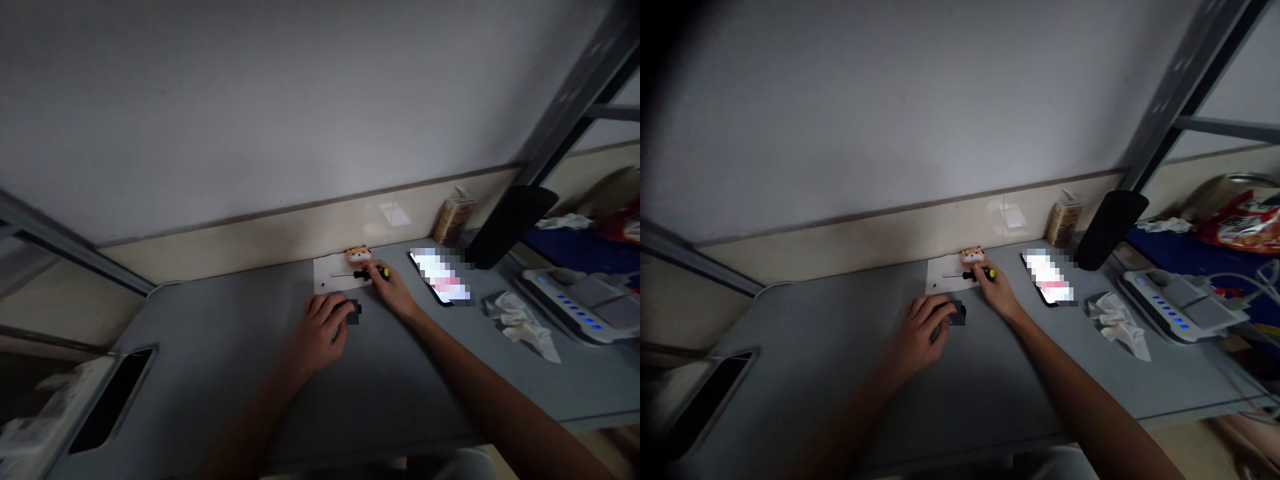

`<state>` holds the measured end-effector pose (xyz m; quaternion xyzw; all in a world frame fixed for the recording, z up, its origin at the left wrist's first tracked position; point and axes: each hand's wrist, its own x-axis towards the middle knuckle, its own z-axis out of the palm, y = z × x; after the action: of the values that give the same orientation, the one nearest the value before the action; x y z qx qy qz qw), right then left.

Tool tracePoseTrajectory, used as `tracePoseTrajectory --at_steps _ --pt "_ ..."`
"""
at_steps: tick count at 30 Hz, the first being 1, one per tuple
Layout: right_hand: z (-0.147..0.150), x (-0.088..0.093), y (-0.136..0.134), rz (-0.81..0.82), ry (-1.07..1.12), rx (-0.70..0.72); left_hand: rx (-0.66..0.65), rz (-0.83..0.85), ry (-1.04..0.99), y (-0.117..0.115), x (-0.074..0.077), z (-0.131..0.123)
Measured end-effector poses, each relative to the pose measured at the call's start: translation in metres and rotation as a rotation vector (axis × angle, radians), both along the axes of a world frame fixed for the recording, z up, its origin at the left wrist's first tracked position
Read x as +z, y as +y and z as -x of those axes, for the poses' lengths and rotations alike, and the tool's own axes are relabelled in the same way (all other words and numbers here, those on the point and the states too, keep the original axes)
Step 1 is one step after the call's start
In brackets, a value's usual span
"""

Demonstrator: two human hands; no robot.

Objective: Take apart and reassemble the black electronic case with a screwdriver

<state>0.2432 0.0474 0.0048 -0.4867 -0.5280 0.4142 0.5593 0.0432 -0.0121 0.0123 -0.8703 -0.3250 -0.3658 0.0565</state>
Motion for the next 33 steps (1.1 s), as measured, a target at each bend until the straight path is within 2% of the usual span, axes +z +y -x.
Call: tracePoseTrajectory --at_steps 5,7,9,14,20,22,27,30,33 --pt "0.002 -0.007 -0.003 -0.081 -0.158 0.182 -0.099 0.009 -0.045 0.009 0.001 0.013" --pt "0.002 -0.007 -0.004 -0.086 -0.171 0.205 -0.114 0.002 -0.055 0.013 0.004 0.021" --pt "0.001 -0.006 -0.005 -0.082 -0.182 0.203 -0.102 0.073 -0.055 0.015 0.009 0.030" --pt "0.000 0.000 -0.005 -0.053 -0.168 0.085 -0.076 0.531 -0.135 0.021 0.012 0.045" --pt "-0.004 0.005 -0.004 0.032 -0.075 -0.058 -0.039 0.859 -0.365 0.027 -0.005 0.039" --pt "-0.005 0.006 -0.003 0.045 -0.036 -0.084 0.009 0.906 -0.378 0.028 -0.012 0.033" --pt "-0.008 0.009 -0.002 0.077 0.042 -0.159 0.113 0.903 -0.342 0.032 -0.022 0.025" --pt "-0.010 0.012 -0.001 0.084 0.028 -0.174 0.138 0.909 -0.301 0.034 -0.018 0.026" --pt "-0.010 0.012 -0.001 0.082 0.030 -0.166 0.093 0.966 -0.217 0.029 -0.006 0.033"
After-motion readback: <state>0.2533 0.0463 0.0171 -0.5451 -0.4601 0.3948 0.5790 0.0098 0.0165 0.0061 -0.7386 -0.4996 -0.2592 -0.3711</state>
